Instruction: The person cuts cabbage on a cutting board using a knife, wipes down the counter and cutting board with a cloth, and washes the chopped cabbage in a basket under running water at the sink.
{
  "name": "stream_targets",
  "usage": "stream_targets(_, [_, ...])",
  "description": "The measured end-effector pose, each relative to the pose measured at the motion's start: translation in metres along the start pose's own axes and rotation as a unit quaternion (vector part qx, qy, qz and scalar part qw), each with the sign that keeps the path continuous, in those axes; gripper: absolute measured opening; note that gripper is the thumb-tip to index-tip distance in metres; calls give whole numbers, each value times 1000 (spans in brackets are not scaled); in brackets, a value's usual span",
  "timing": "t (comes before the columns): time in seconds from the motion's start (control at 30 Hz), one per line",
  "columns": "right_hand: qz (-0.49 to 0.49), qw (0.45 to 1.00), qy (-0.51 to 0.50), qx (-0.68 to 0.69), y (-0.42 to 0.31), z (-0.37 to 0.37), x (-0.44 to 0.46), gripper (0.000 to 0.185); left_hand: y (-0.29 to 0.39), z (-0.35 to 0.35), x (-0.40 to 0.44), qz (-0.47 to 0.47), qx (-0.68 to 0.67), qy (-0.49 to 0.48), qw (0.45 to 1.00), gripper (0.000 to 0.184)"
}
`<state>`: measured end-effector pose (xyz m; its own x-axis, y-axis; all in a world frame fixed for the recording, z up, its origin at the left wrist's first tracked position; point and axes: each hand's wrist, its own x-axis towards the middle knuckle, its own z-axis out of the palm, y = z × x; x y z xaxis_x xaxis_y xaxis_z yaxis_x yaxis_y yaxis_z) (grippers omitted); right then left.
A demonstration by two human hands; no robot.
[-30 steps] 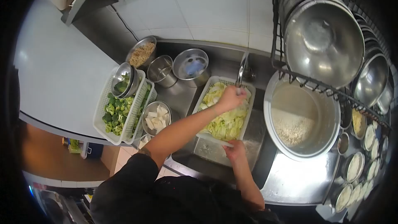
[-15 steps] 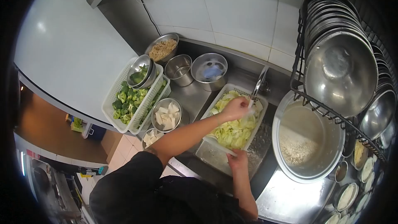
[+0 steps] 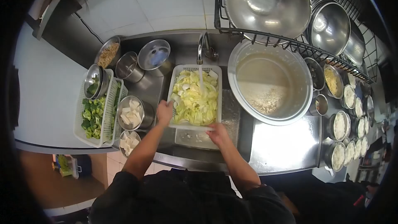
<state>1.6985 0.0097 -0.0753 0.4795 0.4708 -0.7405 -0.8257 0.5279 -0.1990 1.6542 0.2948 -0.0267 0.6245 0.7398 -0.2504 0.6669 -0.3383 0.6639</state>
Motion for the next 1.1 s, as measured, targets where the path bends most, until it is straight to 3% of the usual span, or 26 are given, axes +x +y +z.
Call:
stream_targets(0.07, [-1,994,47,-102,1,-28,-44,40,-16,10,-54,46,-16,51,998,31])
stream_targets(0.17, [-64,993,27,-95,-2,-6,-116,34,-28,18,-115,17,-47,35,998,28])
stream_targets(0.2, [-59,993,24,-100,-5,-18,-106,26,-23,21,-110,52,-123,41,990,29])
stream_targets(0.23, [-40,981,76,-174,-11,-25,-87,22,-17,22,-95,45,-119,31,991,29])
stream_targets(0.3, [-44,993,30,-108,-17,-33,-25,22,-5,28,-63,13,-58,20,998,28])
stream_targets(0.47, [-88,989,29,-114,-5,-8,-100,28,-27,36,-93,-3,-84,44,995,29])
stream_targets(0.5, [-85,990,30,-111,-6,-15,-87,28,-23,34,-102,-13,-68,40,997,29])
stream_targets(0.57, [-48,993,19,-105,-21,-28,-47,47,-13,36,-86,18,-98,64,993,31])
stream_targets(0.63, [-53,994,29,-90,-22,-16,-42,49,-12,40,-66,23,-181,71,981,32])
stream_targets(0.77, [-75,992,-2,-97,-14,-35,-57,48,-33,30,-74,-6,-195,43,980,34])
stream_targets(0.83, [-29,997,-41,-60,-21,-35,-78,50,-54,28,-69,-2,-163,-53,985,29])
stream_targets(0.87, [-28,997,-37,-59,-23,-42,-77,50,-38,16,-71,-5,-162,-55,985,29])
stream_targets(0.93, [-5,994,-43,-98,-29,-69,-65,55,19,-23,-74,-101,-308,-190,927,40])
stream_targets(0.97, [1,994,-40,-106,-35,-80,-59,55,21,-24,-63,-109,-313,-186,925,40])
stream_targets(1.03, [19,984,-61,-164,-51,-89,-45,59,12,-31,-34,-249,-369,-383,810,59])
stream_targets(1.1, [-5,978,-60,-200,-64,-52,-52,60,-16,-11,-12,-234,-369,-401,805,56])
